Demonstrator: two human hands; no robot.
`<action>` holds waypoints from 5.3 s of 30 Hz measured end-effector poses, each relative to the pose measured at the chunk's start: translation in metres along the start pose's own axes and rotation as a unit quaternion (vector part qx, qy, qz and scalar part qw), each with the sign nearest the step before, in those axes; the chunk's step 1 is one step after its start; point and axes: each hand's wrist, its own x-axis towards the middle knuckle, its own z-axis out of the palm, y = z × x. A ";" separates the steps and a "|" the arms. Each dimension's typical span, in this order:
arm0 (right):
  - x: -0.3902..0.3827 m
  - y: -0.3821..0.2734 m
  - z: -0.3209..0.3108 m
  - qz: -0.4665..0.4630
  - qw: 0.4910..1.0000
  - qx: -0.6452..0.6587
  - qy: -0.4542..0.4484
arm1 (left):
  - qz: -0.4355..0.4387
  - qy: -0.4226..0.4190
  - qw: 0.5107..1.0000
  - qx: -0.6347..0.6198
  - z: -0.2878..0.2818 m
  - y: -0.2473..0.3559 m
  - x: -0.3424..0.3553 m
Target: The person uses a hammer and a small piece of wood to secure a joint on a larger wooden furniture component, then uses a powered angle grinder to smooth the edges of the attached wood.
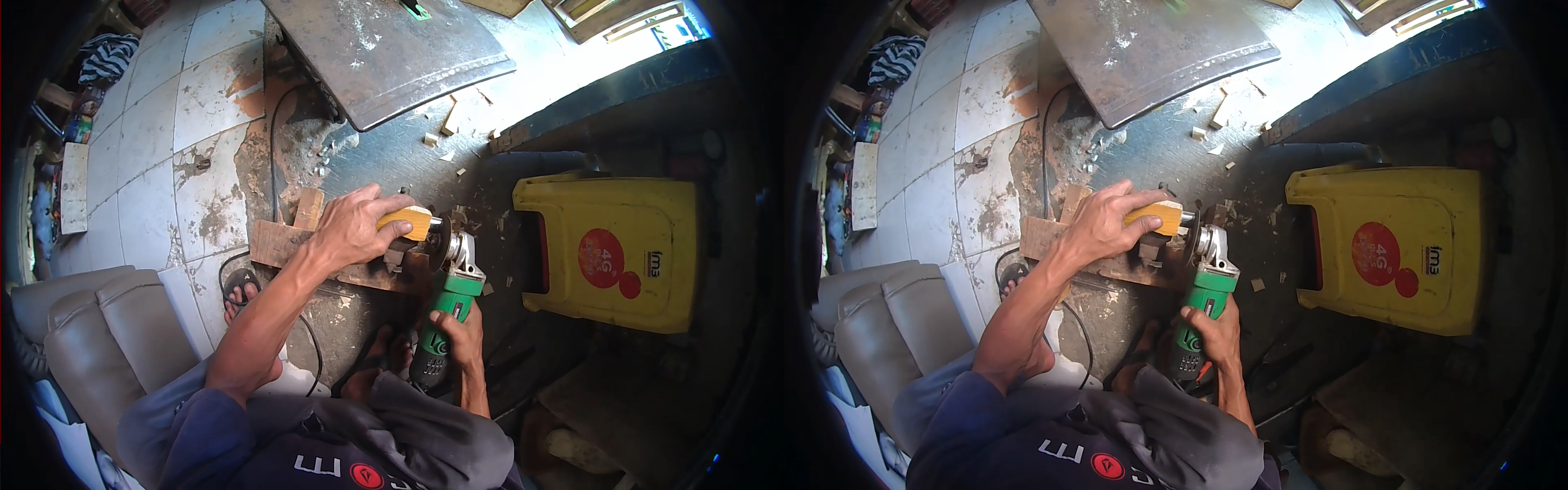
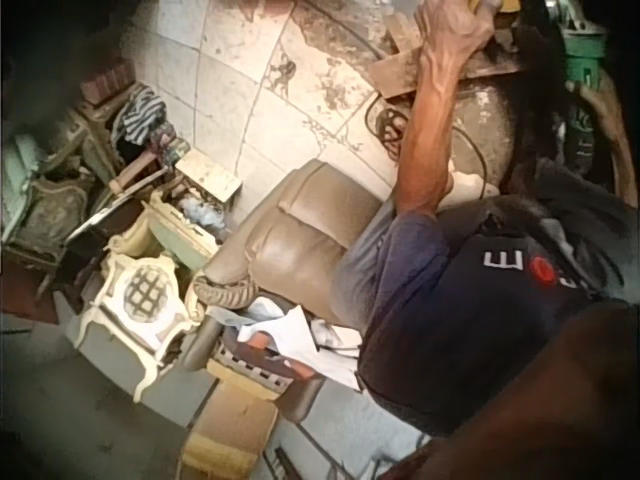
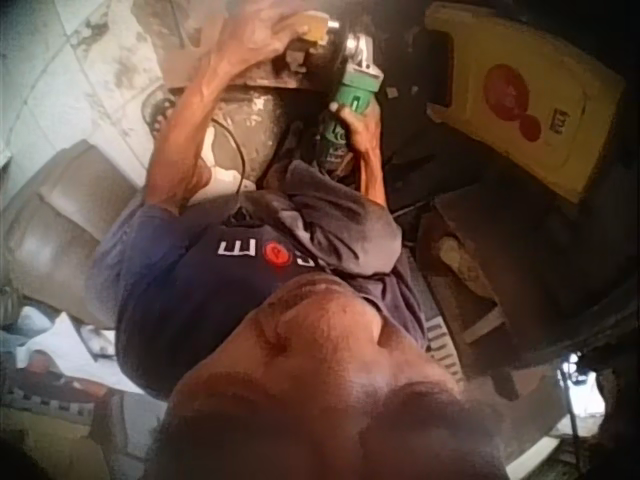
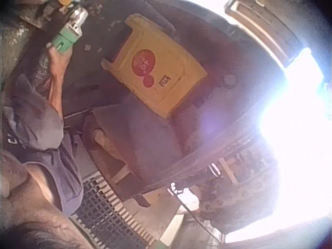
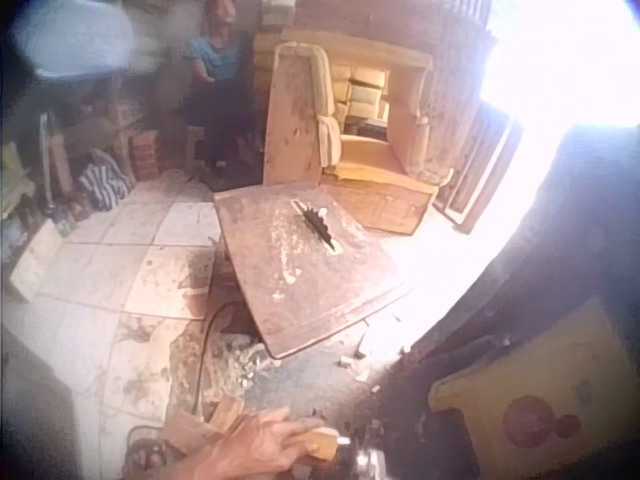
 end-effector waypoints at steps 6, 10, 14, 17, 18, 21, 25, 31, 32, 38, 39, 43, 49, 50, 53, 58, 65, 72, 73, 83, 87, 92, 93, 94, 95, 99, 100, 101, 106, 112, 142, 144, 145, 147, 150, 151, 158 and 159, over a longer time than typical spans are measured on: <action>-0.001 -0.007 0.002 0.002 1.000 -0.017 0.004 | 0.002 0.005 1.000 0.000 0.000 -0.003 -0.001; -0.003 -0.011 0.001 -0.003 1.000 -0.013 0.000 | 0.008 0.006 1.000 -0.001 0.000 -0.002 0.000; 0.002 -0.006 -0.001 0.002 1.000 -0.030 -0.004 | -0.001 0.005 1.000 -0.006 0.000 -0.003 -0.002; 0.002 0.000 -0.003 -0.006 1.000 -0.017 -0.003 | -0.009 -0.003 1.000 -0.003 -0.001 0.002 -0.001; 0.003 0.000 -0.004 -0.007 1.000 -0.008 -0.005 | -0.006 -0.001 1.000 -0.003 -0.002 0.002 0.001; 0.000 -0.013 0.004 -0.009 1.000 -0.001 -0.011 | -0.004 0.002 1.000 0.001 0.000 -0.003 -0.003; 0.001 -0.014 0.002 -0.006 1.000 -0.010 -0.012 | 0.002 0.005 1.000 0.001 0.001 -0.002 -0.002; -0.003 -0.017 0.006 0.021 1.000 0.016 -0.016 | 0.003 0.009 1.000 0.001 -0.003 -0.001 0.000; -0.003 -0.015 0.005 0.013 1.000 0.010 -0.015 | 0.010 0.014 1.000 0.001 -0.003 -0.001 -0.001; 0.000 -0.006 0.002 0.011 1.000 0.013 -0.008 | 0.000 0.005 1.000 -0.003 0.003 -0.002 -0.001; 0.000 -0.008 0.003 0.012 1.000 0.016 -0.010 | 0.003 0.011 1.000 -0.005 0.002 -0.003 0.001; 0.006 -0.001 0.001 0.013 0.999 0.025 -0.024 | 0.003 0.009 1.000 0.001 -0.001 -0.002 -0.002; -0.002 0.001 0.004 0.047 0.999 0.021 -0.009 | 0.003 0.002 1.000 -0.017 0.000 -0.001 -0.001; -0.003 0.003 0.004 0.049 0.999 0.016 -0.008 | 0.000 -0.001 1.000 -0.016 0.000 0.000 -0.002; 0.002 0.007 0.000 0.024 1.000 0.013 -0.008 | 0.005 0.007 1.000 -0.010 -0.004 0.002 0.000; 0.003 0.000 0.004 0.002 1.000 -0.015 -0.005 | -0.001 0.002 1.000 0.001 -0.007 0.009 0.000; -0.001 0.006 0.000 -0.035 0.999 -0.006 0.005 | -0.001 -0.004 1.000 0.009 -0.004 0.010 0.001; 0.003 0.012 0.001 -0.045 0.999 -0.020 0.005 | 0.002 -0.008 1.000 0.020 -0.002 0.009 0.002; 0.003 0.012 0.002 -0.054 0.998 -0.019 0.008 | -0.002 -0.013 1.000 0.021 -0.002 0.010 0.002; 0.007 0.022 0.000 -0.055 0.998 -0.028 0.012 | 0.006 -0.012 1.000 0.025 0.000 0.012 0.004; 0.011 0.010 -0.001 -0.055 0.998 -0.013 0.000 | 0.007 -0.023 1.000 0.019 -0.002 0.018 0.006; 0.011 0.022 0.000 -0.080 0.996 -0.026 0.012 | 0.010 -0.021 0.999 0.022 -0.002 0.018 0.005; 0.011 0.022 0.000 -0.074 0.997 -0.025 0.009 | 0.004 -0.023 0.999 0.025 -0.003 0.020 0.005; 0.008 0.021 0.000 -0.061 0.998 -0.025 0.008 | -0.004 -0.028 0.999 0.023 -0.002 0.021 0.004; 0.008 0.019 -0.001 -0.053 0.998 -0.024 0.004 | 0.000 -0.030 0.999 0.019 -0.001 0.020 0.005; 0.010 0.015 -0.002 -0.046 0.999 -0.021 0.002 | 0.001 -0.035 0.999 0.014 -0.001 0.016 0.006; 0.009 0.014 -0.002 -0.052 0.998 -0.023 0.007 | 0.001 -0.033 0.999 0.014 -0.002 0.018 0.008; 0.008 0.016 -0.002 -0.053 0.998 -0.016 0.004 | 0.007 -0.029 0.999 0.015 -0.002 0.018 0.008; 0.011 0.006 -0.003 -0.044 0.999 -0.024 -0.002 | 0.019 -0.017 1.000 0.004 0.001 0.013 0.005; 0.000 0.006 -0.004 -0.042 0.999 -0.019 -0.002 | -0.009 -0.057 0.998 0.028 -0.004 0.018 0.005; 0.000 0.007 -0.006 -0.038 0.998 -0.048 0.004 | -0.015 -0.060 0.998 0.026 -0.003 0.019 0.003; -0.004 0.013 -0.011 0.002 0.998 -0.066 0.006 | -0.003 -0.045 0.999 0.022 -0.002 0.009 0.007; -0.008 0.012 -0.010 -0.003 0.998 -0.055 0.016 | -0.017 -0.042 0.999 -0.030 -0.001 -0.001 0.004; -0.010 0.012 -0.009 -0.017 0.998 -0.034 0.040 | -0.040 -0.031 0.990 -0.135 0.001 -0.016 0.004; -0.007 0.006 -0.014 -0.007 0.997 -0.048 0.055 | -0.082 -0.070 0.981 -0.163 -0.006 -0.009 0.008; -0.006 0.002 -0.015 0.000 0.997 -0.054 0.053 | -0.085 -0.085 0.980 -0.161 -0.009 -0.009 0.011; -0.001 -0.016 -0.005 -0.018 0.994 -0.074 0.076 | -0.072 -0.167 0.977 -0.113 -0.029 0.003 0.022; -0.001 -0.015 -0.006 -0.008 0.992 -0.091 0.088 | -0.072 -0.166 0.980 -0.077 -0.030 0.008 0.021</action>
